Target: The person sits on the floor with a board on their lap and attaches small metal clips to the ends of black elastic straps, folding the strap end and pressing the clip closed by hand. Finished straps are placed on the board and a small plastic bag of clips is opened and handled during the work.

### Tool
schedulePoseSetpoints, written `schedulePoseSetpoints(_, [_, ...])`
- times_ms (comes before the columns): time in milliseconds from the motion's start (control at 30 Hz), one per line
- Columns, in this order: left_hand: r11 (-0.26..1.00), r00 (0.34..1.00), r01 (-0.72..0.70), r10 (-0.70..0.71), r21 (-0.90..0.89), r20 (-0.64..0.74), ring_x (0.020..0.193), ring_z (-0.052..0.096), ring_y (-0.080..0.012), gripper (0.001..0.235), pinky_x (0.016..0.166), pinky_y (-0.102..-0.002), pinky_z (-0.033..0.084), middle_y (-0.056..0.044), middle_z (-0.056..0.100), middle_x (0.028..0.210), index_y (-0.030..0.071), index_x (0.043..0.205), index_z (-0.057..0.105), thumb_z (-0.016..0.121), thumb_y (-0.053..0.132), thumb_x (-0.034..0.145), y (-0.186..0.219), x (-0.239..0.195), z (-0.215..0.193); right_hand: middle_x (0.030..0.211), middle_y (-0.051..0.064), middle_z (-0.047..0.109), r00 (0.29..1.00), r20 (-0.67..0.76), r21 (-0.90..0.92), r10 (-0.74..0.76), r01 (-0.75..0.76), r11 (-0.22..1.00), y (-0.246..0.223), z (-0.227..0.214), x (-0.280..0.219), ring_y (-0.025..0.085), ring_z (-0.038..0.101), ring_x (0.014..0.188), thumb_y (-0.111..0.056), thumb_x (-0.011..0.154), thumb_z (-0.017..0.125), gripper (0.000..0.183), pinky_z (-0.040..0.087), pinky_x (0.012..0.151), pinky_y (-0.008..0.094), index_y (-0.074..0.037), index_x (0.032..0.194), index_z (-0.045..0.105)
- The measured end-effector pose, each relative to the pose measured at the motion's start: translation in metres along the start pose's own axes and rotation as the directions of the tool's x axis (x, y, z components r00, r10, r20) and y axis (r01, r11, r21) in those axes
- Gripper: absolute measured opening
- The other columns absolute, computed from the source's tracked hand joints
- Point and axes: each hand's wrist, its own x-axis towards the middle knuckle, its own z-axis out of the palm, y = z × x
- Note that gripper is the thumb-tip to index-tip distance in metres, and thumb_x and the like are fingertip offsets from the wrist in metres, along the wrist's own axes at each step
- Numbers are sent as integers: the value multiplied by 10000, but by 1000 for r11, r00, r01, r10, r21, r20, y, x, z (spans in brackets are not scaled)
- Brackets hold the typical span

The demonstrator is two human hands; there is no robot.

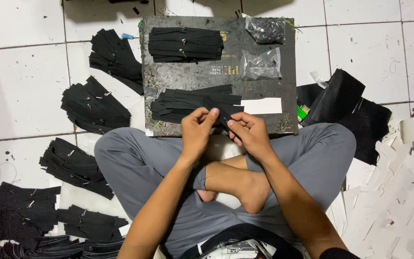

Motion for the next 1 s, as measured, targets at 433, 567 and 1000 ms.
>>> schedulePoseSetpoints(433, [993, 999, -33, 36, -111, 22, 599, 653, -108, 211, 582, -262, 566, -58, 633, 569, 25, 851, 640, 636, 137, 1031, -10, 2, 6, 574, 175, 626, 1000, -24, -57, -9, 8, 998, -1, 5, -1, 141, 553, 365, -73, 962, 682, 180, 399, 371, 240, 94, 1028, 698])
schedulePoseSetpoints(567, [998, 998, -52, 51, -29, -41, 605, 620, -108, 223, 543, -232, 468, -56, 635, 579, 68, 842, 589, 647, 172, 1030, -4, 4, 2, 602, 197, 645, 999, -20, 2, 29, -29, 1000, 3, 0, -2, 161, 569, 397, -97, 999, 609, 182, 416, 390, 267, 53, 1031, 706])
schedulePoseSetpoints(1000, [989, 965, -133, 115, -64, -236, 521, 676, -186, 209, 524, -264, 514, -129, 672, 585, 57, 888, 573, 578, 177, 1059, 20, 6, -8, 612, 119, 612, 999, 8, -55, -38, 38, 998, 7, -7, 0, 139, 582, 442, -86, 982, 669, 176, 454, 448, 242, 56, 1083, 694])
